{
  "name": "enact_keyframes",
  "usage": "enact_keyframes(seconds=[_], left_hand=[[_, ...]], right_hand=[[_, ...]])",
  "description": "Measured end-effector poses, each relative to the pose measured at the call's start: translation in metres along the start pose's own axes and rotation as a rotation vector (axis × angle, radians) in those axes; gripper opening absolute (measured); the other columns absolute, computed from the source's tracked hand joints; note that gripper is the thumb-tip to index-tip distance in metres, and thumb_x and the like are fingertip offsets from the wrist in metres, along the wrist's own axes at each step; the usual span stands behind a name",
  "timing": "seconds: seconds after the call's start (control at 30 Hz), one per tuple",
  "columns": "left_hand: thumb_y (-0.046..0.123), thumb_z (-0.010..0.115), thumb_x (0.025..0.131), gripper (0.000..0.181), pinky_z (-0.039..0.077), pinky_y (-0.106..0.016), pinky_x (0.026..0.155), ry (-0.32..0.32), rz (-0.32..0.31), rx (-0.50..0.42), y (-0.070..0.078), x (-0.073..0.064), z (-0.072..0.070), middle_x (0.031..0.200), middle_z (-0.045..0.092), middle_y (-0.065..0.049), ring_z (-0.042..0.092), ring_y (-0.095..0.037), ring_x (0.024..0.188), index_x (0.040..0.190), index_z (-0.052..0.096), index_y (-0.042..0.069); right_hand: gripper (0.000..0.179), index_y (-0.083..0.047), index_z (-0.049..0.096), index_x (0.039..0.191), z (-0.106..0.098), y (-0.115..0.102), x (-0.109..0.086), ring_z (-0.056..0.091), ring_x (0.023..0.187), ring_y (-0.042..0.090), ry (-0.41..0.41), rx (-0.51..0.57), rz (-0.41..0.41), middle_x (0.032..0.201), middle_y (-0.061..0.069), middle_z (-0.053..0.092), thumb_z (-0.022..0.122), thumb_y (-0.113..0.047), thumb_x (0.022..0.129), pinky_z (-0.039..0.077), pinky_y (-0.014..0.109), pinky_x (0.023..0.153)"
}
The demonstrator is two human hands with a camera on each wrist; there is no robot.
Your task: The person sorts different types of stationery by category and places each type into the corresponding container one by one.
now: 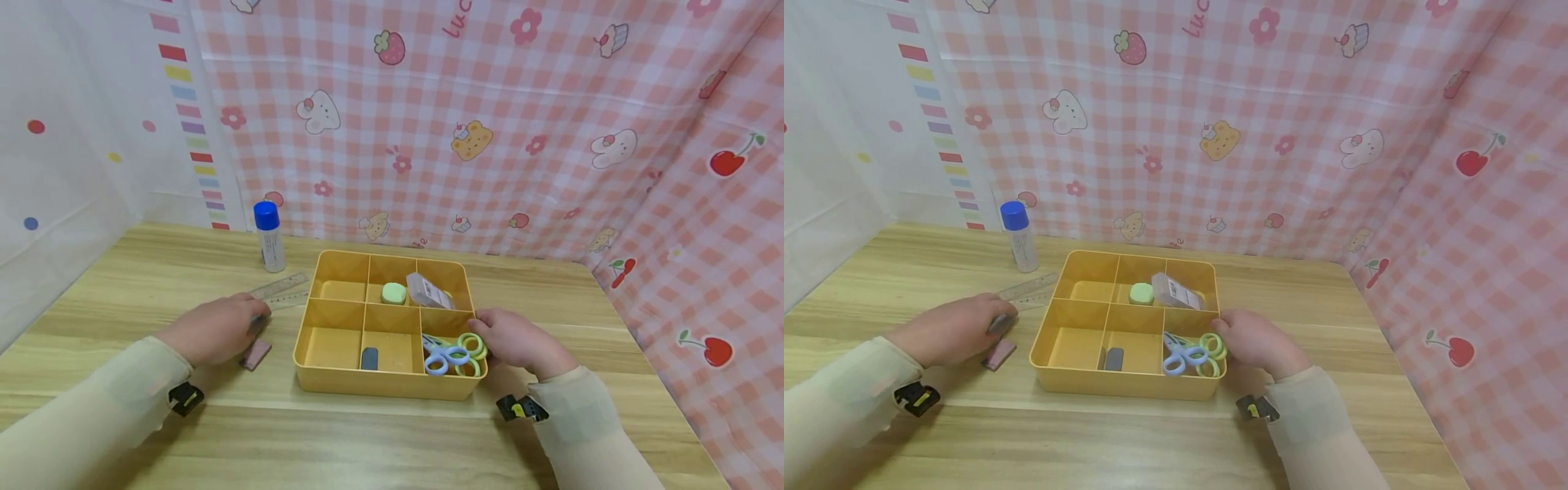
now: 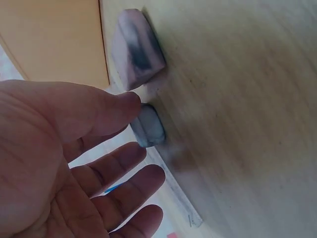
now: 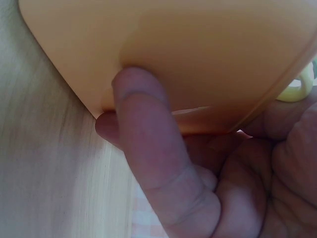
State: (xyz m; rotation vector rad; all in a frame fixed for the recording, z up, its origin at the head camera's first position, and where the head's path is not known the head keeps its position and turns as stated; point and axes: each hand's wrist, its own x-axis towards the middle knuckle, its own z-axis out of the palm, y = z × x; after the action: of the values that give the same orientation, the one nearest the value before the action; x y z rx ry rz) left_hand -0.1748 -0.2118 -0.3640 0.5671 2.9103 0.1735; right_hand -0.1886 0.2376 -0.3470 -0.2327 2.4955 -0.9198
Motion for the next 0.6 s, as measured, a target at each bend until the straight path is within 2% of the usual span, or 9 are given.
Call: enact_keyframes(seconds=[0.13,0.6], left_hand=[[0.012,0.070,0.098,0.031,0.057,-0.058,0.099,0.005,0.008,0.005,-0.0010,0.0007,0.0016,0.125,0.070,-0.019,0.070,-0.033,0.109,0.127,0.069,0.002],[0.011,0.069,0.099,0.029,0.057,-0.058,0.099,0.012,-0.008,0.014,0.0007,0.0034,0.0042,0.122,0.071,-0.018,0.070,-0.034,0.107,0.127,0.070,0.003]], right_hand=[[0.041,0.004,0.061,0.137,-0.0001,0.0000,0.0008,0.075,0.079,0.020,-0.003,0.007,0.012,0.097,0.010,0.075,0.041,-0.023,0.113,0.066,0.041,0.073],[0.041,0.003,0.062,0.135,-0.0002,-0.0006,-0.0005,0.074,0.077,0.020,0.004,0.004,-0.006,0.096,0.009,0.075,0.041,-0.024,0.113,0.065,0.042,0.071]])
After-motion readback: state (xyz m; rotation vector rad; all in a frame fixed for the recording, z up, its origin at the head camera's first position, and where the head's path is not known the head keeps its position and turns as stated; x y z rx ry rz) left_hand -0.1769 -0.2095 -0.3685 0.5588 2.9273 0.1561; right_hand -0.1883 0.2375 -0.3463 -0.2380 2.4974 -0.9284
